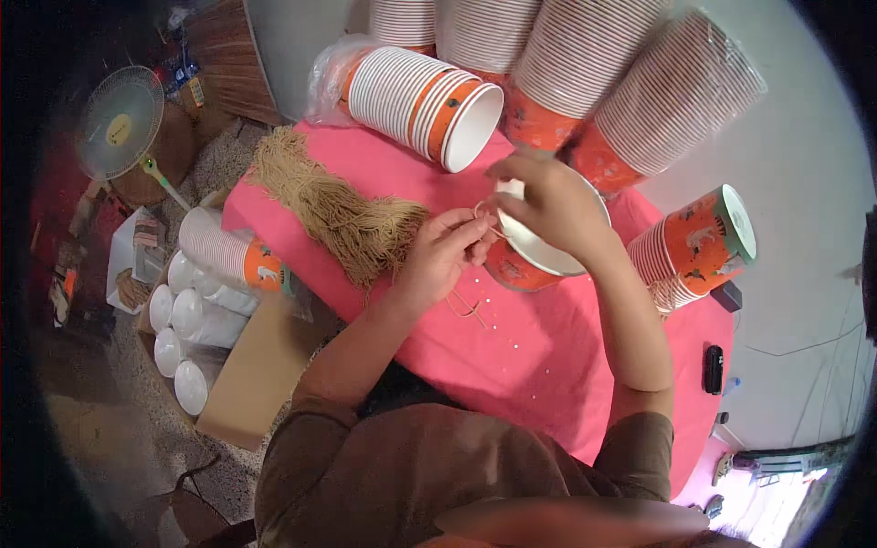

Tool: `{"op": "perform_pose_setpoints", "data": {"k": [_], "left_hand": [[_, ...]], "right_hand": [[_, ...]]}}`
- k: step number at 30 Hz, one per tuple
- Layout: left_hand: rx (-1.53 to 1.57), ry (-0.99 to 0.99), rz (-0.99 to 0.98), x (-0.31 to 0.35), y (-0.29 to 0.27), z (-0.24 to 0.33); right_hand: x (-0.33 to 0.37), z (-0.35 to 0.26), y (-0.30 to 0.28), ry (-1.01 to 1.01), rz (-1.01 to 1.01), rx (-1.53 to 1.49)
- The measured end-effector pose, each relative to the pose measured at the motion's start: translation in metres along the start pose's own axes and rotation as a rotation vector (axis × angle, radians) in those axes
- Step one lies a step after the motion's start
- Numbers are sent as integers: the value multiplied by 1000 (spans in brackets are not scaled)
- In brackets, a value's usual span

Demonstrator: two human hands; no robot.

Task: Tie thin cords or ropes to the handles of printed plastic buckets.

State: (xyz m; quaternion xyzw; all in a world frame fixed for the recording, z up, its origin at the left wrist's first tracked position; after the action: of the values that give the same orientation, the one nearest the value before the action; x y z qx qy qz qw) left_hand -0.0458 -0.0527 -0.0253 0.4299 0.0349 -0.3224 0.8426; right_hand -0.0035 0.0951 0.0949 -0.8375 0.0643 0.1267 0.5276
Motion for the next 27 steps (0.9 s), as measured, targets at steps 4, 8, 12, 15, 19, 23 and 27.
{"op": "perform_pose_setpoints", "data": {"k": [4, 8, 12, 15, 19, 23, 27], "left_hand": [[-37, -62, -11, 0, -2, 7], [-97, -38, -93, -1, -3, 6], [-129, -30, -173, -4, -7, 10], [-113, -63, -187, -3, -4, 17], [-424, 37, -186, -4, -6, 19], [-405, 0, -146, -3, -6, 20], [-205, -3, -113, 0, -6, 20]], "right_hand": [[9, 2, -5, -101, 0, -127], [16, -3, -5, -166, -7, -30], [17, -1, -3, -221, -31, 26], [18, -4, -6, -171, 0, 42], [19, -7, -14, -132, 76, -13], [20, -11, -15, -147, 40, 11], [19, -17, -15, -172, 46, -10]]}}
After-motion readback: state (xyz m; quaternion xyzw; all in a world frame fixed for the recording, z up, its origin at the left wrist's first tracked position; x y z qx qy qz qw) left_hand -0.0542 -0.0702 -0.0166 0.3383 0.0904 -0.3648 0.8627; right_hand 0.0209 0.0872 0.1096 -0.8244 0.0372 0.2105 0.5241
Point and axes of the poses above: each hand's wrist, its own x-axis away from the middle knuckle, its own y-axis out of the palm, z = x × y, the point moved 1 cm from there along -x, towards the middle knuckle, and after that the axes turned 14 degrees about y, right-handed, at the moved point
